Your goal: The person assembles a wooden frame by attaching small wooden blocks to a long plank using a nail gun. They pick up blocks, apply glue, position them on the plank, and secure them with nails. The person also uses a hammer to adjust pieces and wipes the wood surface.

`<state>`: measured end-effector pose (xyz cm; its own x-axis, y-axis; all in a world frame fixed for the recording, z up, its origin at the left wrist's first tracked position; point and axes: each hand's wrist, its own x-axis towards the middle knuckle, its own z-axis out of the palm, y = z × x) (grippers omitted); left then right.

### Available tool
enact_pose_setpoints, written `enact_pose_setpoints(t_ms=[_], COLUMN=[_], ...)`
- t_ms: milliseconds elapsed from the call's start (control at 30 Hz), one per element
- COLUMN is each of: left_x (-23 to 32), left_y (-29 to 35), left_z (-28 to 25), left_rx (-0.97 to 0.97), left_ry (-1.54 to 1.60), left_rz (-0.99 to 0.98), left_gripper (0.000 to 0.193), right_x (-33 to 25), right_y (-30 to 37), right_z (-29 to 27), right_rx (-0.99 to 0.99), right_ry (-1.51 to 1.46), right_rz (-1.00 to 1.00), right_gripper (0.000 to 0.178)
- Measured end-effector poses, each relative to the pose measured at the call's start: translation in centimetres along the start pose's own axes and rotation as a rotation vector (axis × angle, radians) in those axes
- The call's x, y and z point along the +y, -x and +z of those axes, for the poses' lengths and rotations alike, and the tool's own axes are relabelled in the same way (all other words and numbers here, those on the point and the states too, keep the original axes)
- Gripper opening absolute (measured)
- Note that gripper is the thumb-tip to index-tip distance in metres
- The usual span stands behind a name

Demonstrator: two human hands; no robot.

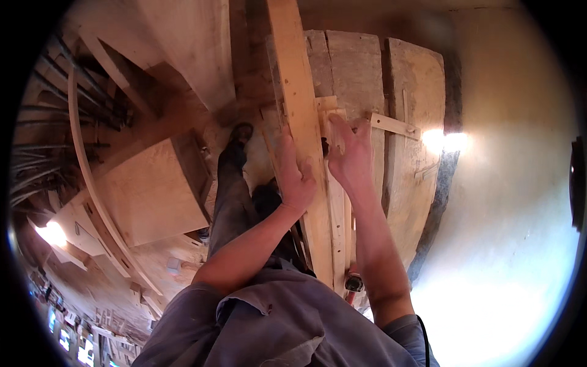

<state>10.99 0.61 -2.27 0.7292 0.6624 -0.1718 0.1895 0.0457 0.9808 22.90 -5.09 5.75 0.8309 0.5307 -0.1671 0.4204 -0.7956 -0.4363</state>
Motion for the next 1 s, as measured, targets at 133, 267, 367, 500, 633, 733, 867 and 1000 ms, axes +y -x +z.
enact_pose_setpoints(t_ms=[133, 267, 367, 500, 633, 733, 867, 1000], left_x=[0.6, -0.4, 1.7, 2.5, 2.2, 3.0, 2.9, 2.7], left_y=[-0.3, -0.6, -2.5, -4.0, -4.4, -4.9, -5.2, -5.0], left_z=[0.2, 0.6, 0.7, 1.4, 1.6, 1.2, 1.3, 1.3], left_rx=[0.008, 0.052, 0.059, 0.061, 0.069, 0.045, 0.031, 0.026], left_ry=[0.037, 0.186, 0.201, 0.117, 0.167, 0.092, 0.078, 0.067], left_rz=[-0.017, -0.072, -0.109, -0.161, -0.238, -0.18, -0.183, -0.22], left_gripper=[0.07, 0.077, 0.086, 0.098, 0.102, 0.102, 0.101, 0.103], right_x=[-0.1, 1.1, 1.9, 4.7, 3.8, 4.1, 4.1, 4.0], right_y=[-0.7, -1.2, -2.3, -3.0, -3.1, -2.8, -2.5, -2.5], right_z=[0.3, -0.2, -1.7, 0.4, 0.9, 1.6, 2.2, 2.1], right_rx=[-0.075, -0.079, -0.146, -0.178, -0.156, -0.127, -0.062, -0.063], right_ry=[-0.007, -0.249, -0.664, -0.73, -0.723, -0.716, -0.67, -0.706], right_rz=[-0.039, 0.037, 0.434, 0.383, 0.461, 0.482, 0.447, 0.46], right_gripper=[0.068, 0.069, 0.063, 0.052, 0.046, 0.042, 0.039, 0.038])
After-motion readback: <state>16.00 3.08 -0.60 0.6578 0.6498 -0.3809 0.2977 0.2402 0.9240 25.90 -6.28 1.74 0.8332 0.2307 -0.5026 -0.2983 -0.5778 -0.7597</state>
